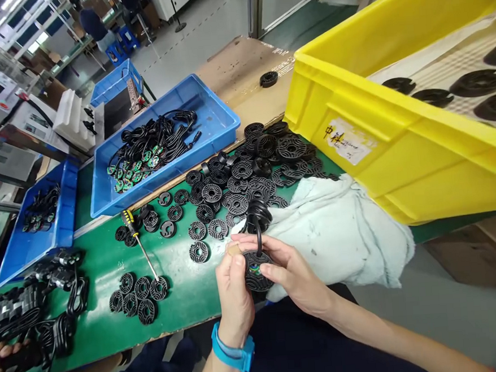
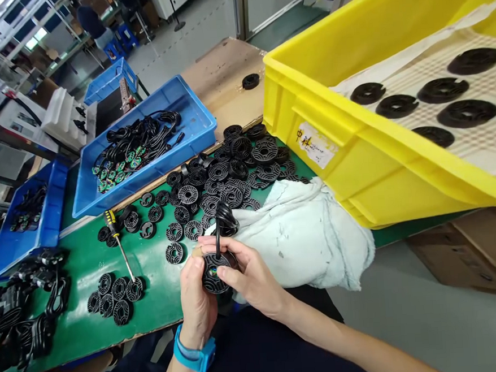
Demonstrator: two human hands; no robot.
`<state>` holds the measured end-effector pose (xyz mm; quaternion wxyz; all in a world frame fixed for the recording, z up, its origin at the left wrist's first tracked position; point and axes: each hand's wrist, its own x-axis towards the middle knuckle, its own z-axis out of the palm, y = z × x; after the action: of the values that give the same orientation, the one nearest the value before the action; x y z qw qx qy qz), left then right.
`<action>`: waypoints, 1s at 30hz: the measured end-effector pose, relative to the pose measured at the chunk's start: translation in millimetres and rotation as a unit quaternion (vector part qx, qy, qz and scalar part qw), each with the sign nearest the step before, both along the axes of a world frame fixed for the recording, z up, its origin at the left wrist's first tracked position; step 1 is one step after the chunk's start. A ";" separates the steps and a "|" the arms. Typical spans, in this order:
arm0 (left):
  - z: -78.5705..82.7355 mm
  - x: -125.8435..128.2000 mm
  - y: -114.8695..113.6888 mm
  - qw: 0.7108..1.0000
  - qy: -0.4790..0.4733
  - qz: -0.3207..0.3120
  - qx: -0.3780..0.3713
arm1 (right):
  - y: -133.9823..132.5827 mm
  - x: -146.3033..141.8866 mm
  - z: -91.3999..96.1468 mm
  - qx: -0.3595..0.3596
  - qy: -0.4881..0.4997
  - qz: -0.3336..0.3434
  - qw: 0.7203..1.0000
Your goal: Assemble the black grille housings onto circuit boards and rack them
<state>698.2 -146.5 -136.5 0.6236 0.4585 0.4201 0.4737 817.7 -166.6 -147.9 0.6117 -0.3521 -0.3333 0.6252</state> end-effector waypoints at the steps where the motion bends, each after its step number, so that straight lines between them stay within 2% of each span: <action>1: -1.1 -0.5 -0.9 1.000 0.004 0.001 0.000 | 0.2 0.5 1.1 -0.002 -0.005 0.006 1.000; 5: -5.2 -1.3 -7.7 0.999 0.027 -0.002 0.032 | 0.6 0.6 6.2 -0.004 -0.066 0.003 0.998; 8: -6.3 -1.0 -13.0 0.991 0.072 -0.032 0.107 | -3.6 0.0 5.9 0.011 -0.112 -0.018 0.993; 12: -4.1 -0.1 -16.6 0.970 0.102 -0.065 0.212 | -18.6 4.8 0.0 -0.006 -0.108 -0.001 0.994; 15: -2.6 -0.1 -16.5 0.951 0.113 -0.091 0.272 | -29.9 10.6 -6.2 -0.001 -0.139 0.005 0.990; 21: -3.0 -1.9 -15.8 0.954 0.107 -0.096 0.263 | -34.4 14.3 -13.2 0.038 -0.172 0.037 0.984; 27: -3.8 -1.6 -17.2 0.963 0.082 -0.090 0.240 | -28.9 17.4 -1.0 0.046 -0.180 0.044 0.982; 30: -6.1 -0.7 -14.8 0.959 0.087 -0.085 0.257 | -27.0 20.5 0.3 0.058 -0.194 0.066 0.977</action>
<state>697.5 -161.3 -142.6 0.4840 0.6769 0.2958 0.4691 838.2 -193.6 -147.6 0.5118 -0.4081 -0.5040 0.5635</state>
